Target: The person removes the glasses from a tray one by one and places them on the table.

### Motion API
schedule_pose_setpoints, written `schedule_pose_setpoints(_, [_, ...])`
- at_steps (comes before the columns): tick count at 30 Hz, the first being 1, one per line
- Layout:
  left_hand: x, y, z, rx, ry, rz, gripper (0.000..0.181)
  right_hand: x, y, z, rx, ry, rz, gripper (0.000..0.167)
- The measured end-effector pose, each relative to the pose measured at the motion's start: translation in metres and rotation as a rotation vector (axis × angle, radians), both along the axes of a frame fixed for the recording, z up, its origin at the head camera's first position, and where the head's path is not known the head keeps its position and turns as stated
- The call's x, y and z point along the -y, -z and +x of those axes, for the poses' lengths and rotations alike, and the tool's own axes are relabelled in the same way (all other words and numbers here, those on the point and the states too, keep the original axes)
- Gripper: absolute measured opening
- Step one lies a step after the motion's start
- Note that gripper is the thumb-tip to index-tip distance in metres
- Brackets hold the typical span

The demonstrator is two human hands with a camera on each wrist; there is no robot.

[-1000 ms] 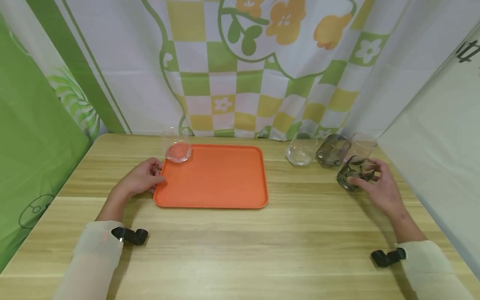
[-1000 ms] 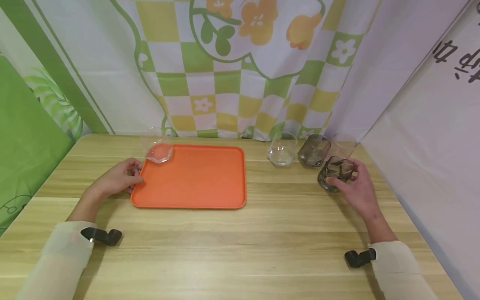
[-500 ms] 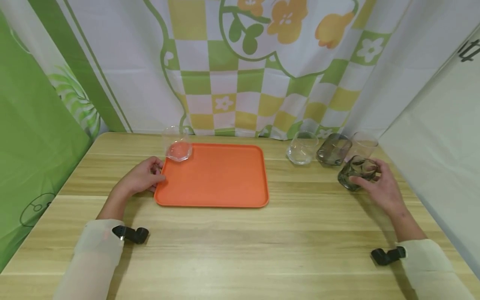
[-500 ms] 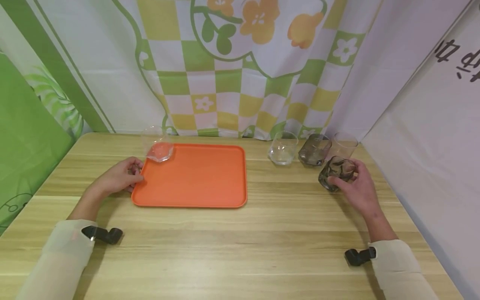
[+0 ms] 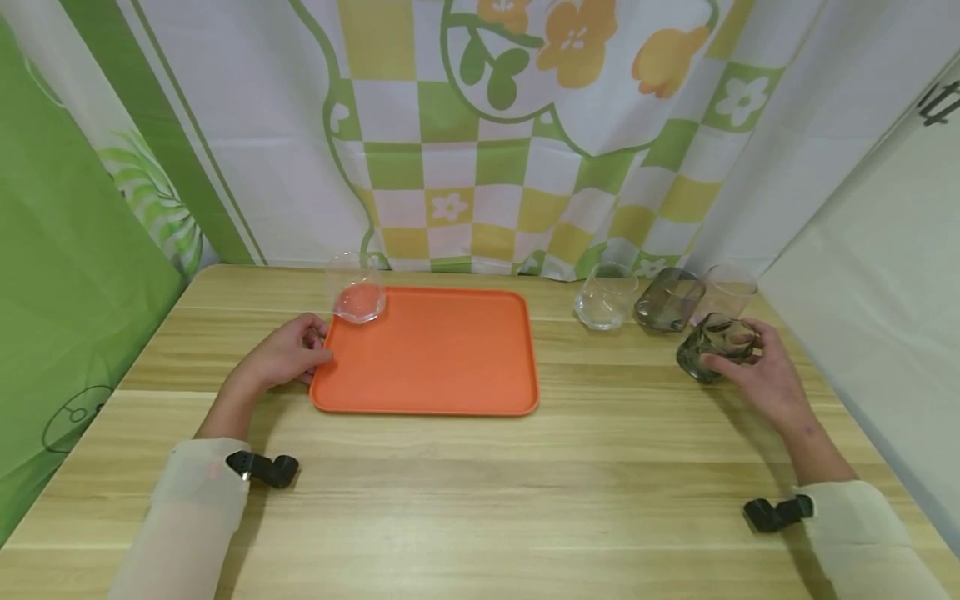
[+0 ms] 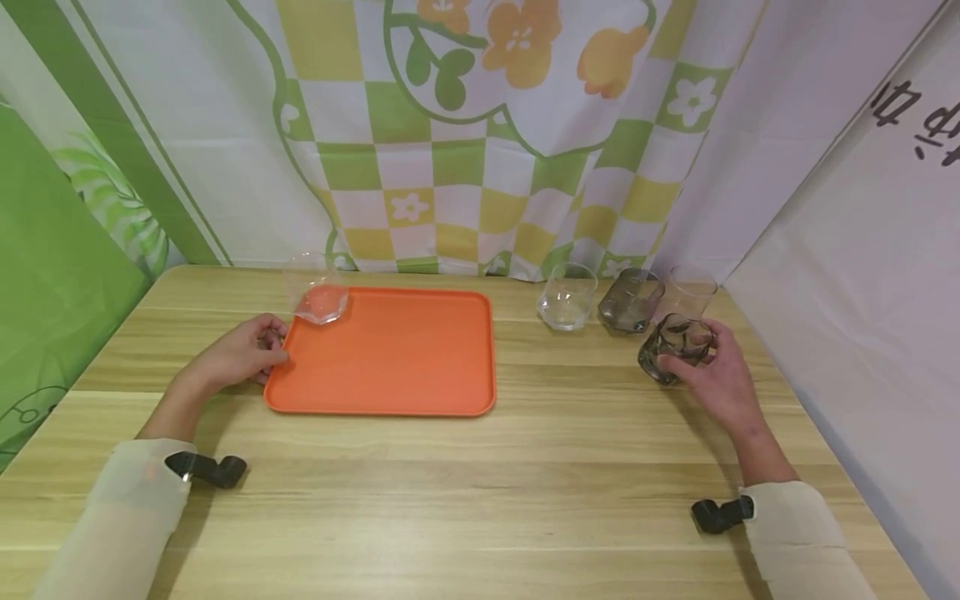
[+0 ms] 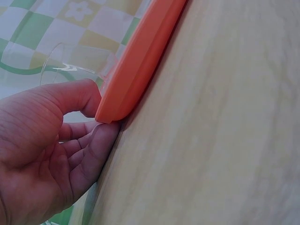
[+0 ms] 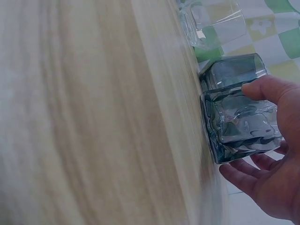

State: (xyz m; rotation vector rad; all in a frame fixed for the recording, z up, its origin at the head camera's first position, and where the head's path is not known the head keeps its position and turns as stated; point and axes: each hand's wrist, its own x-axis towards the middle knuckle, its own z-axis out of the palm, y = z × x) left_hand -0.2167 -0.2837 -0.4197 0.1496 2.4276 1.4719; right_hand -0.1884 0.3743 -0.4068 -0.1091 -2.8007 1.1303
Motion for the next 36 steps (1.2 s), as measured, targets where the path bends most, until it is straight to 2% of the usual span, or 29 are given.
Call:
schedule_pose_setpoints(6, [0.000,-0.001,0.001,-0.008,0.000,-0.010,0.041,0.000,0.000,0.000,0.002,-0.001,-0.004,0.094])
schedule_pose_setpoints(12, [-0.001,-0.002,0.002,-0.012,0.000,-0.009,0.042,0.004,-0.007,0.002,-0.009,0.000,-0.047,0.099])
schedule_pose_setpoints(15, [0.000,-0.002,0.002,-0.016,0.001,-0.008,0.042,0.008,-0.012,0.003,-0.079,0.015,-0.054,0.098])
schedule_pose_setpoints(18, [0.000,-0.002,0.002,-0.017,0.002,-0.005,0.041,0.013,-0.017,0.004,-0.173,0.031,-0.021,0.094])
schedule_pose_setpoints(21, [0.000,-0.001,0.001,-0.017,0.002,-0.003,0.040,0.022,-0.024,0.006,-0.226,0.028,0.033,0.089])
schedule_pose_setpoints(23, [0.000,-0.001,0.001,-0.018,0.003,-0.005,0.040,0.030,-0.029,0.008,-0.245,0.002,0.043,0.086])
schedule_pose_setpoints(26, [0.000,-0.001,0.001,-0.020,0.001,-0.008,0.040,0.044,-0.035,0.010,-0.267,-0.053,0.003,0.081])
schedule_pose_setpoints(30, [0.000,-0.001,0.001,-0.021,-0.001,-0.014,0.040,0.064,-0.035,0.011,-0.302,-0.136,-0.033,0.079])
schedule_pose_setpoints(36, [0.000,0.000,0.000,-0.024,-0.001,-0.011,0.041,0.096,-0.037,0.014,-0.276,-0.259,-0.085,0.075])
